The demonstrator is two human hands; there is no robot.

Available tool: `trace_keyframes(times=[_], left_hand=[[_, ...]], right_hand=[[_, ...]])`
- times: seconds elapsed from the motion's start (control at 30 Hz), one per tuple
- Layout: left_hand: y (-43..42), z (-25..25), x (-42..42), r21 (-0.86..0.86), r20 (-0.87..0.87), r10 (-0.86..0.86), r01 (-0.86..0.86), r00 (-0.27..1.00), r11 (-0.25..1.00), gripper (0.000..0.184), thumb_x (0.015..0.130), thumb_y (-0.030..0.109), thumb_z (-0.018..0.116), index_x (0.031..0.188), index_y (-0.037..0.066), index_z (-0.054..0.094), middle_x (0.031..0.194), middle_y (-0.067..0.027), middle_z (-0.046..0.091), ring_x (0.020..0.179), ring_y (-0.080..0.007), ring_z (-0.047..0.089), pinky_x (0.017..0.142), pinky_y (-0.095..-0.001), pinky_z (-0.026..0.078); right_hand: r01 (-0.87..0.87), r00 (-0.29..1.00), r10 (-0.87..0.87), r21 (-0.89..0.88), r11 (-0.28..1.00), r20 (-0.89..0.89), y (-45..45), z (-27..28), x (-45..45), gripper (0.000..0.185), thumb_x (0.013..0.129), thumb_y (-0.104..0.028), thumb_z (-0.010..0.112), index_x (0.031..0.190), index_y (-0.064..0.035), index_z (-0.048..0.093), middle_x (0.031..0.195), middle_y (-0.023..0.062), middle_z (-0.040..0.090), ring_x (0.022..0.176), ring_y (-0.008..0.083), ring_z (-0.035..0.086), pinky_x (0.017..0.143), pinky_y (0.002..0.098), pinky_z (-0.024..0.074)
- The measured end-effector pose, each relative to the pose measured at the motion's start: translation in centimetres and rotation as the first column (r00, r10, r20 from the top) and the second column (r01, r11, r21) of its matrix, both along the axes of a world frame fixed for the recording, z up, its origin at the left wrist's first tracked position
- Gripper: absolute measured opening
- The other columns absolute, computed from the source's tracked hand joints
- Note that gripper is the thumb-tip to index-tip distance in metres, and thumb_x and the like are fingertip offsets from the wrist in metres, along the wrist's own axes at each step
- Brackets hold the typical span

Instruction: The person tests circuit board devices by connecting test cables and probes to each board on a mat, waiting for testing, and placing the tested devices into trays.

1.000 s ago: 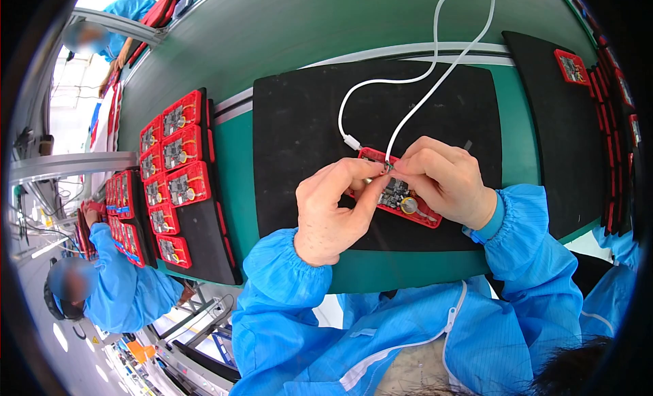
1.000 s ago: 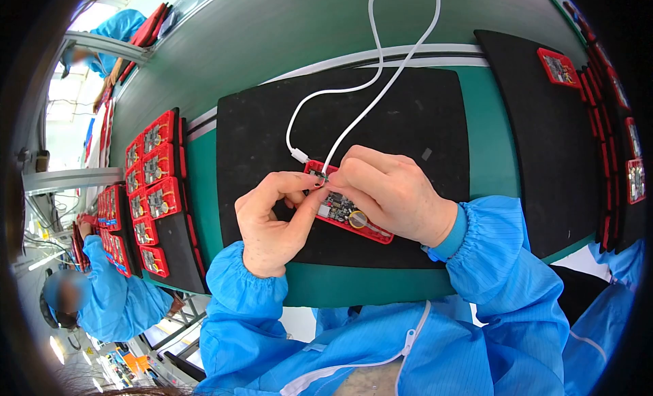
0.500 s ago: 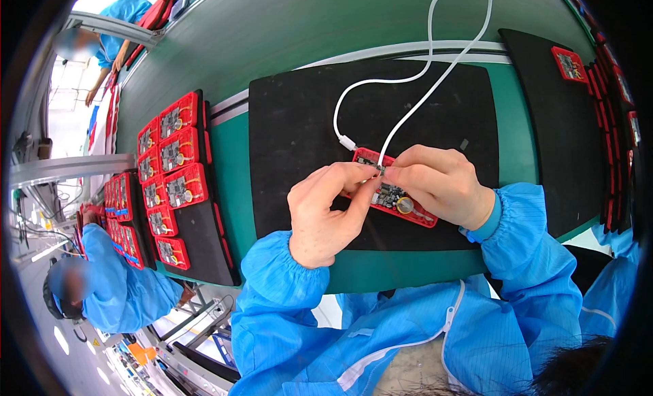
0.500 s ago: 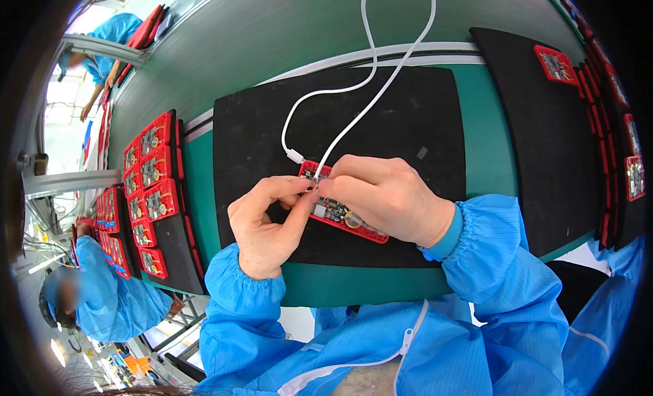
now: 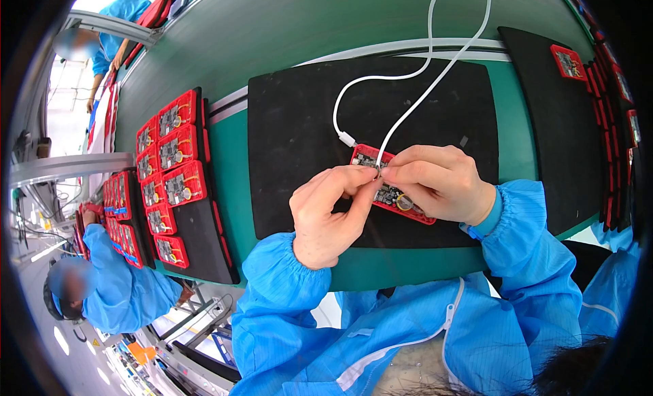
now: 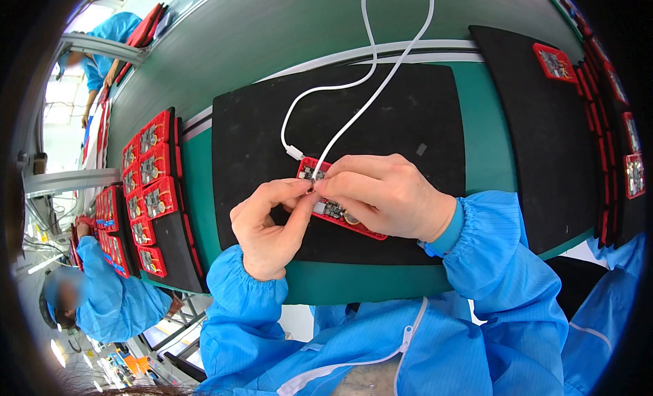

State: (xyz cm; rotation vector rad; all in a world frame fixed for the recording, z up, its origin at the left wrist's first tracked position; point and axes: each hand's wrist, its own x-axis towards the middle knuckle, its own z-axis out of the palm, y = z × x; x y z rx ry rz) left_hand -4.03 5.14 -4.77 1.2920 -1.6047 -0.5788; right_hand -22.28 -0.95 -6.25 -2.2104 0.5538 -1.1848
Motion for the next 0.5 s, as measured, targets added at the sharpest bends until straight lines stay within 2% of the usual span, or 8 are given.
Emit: trace_keyframes(times=[0.2, 0.3, 0.37, 0.47, 0.5], left_hand=[[0.25, 0.11, -0.28, 0.066, -0.025, 0.039, -0.037, 0.999, 0.997, 0.016, 0.074, -0.006, 0.075, 0.086, 0.001, 0.067, 0.065, -0.0047, 0.06, 0.055, -0.0122, 0.056, 0.053, -0.0245, 0.048], [0.13, -0.15, -0.3, 0.049, -0.027, 0.032, -0.031, 0.999, 0.998, 0.016, 0.075, -0.007, 0.075, 0.086, 0.001, 0.066, 0.067, -0.005, 0.062, 0.055, -0.0118, 0.058, 0.053, -0.0243, 0.048], [-0.06, -0.39, -0.24, -0.032, -0.01, 0.003, -0.004, 1.0, 0.999, 0.016, 0.074, -0.006, 0.075, 0.086, 0.001, 0.066, 0.07, -0.0058, 0.065, 0.056, -0.0124, 0.059, 0.053, -0.0243, 0.048], [-0.03, -0.39, -0.16, -0.017, 0.017, -0.007, 0.008, 1.0, 1.0, 0.016, 0.074, -0.006, 0.075, 0.085, 0.001, 0.066, 0.073, -0.0068, 0.067, 0.058, -0.013, 0.061, 0.054, -0.0245, 0.05], [-0.03, -0.43, -0.18, -0.016, 0.018, -0.008, 0.008, 1.0, 1.0, 0.016, 0.074, -0.006, 0.075, 0.085, 0.001, 0.066, 0.073, -0.0068, 0.067, 0.058, -0.013, 0.061, 0.054, -0.0245, 0.05]], right_hand=[[0.016, 1.0, -0.016, 0.066, 0.998, -0.003, 0.02, 0.37, 0.11, 0.01, 0.079, -0.006, 0.072, 0.088, -0.005, 0.067, 0.08, 0.0071, 0.067, 0.065, 0.0216, 0.067, 0.054, 0.028, 0.0551], [0.02, 1.0, -0.019, 0.098, 0.995, -0.006, 0.02, 0.12, -0.08, 0.009, 0.08, -0.006, 0.071, 0.088, -0.0053, 0.067, 0.079, 0.0063, 0.066, 0.064, 0.0214, 0.066, 0.054, 0.0279, 0.0548], [0.012, 1.0, -0.01, 0.086, 0.996, -0.025, -0.11, -0.03, -0.18, 0.008, 0.08, -0.007, 0.071, 0.087, -0.0055, 0.067, 0.079, 0.006, 0.066, 0.063, 0.0212, 0.066, 0.054, 0.0279, 0.0546], [0.01, 0.999, -0.007, 0.089, 0.996, -0.036, -0.16, 0.06, -0.3, 0.007, 0.081, -0.006, 0.07, 0.087, -0.0056, 0.067, 0.079, 0.0064, 0.066, 0.064, 0.0211, 0.066, 0.054, 0.028, 0.0545], [-0.01, 1.0, 0.012, 0.103, 0.995, -0.023, -0.19, 0.16, -0.33, 0.009, 0.079, -0.002, 0.07, 0.087, -0.0046, 0.067, 0.08, 0.0086, 0.067, 0.065, 0.0208, 0.067, 0.055, 0.0274, 0.0546]])
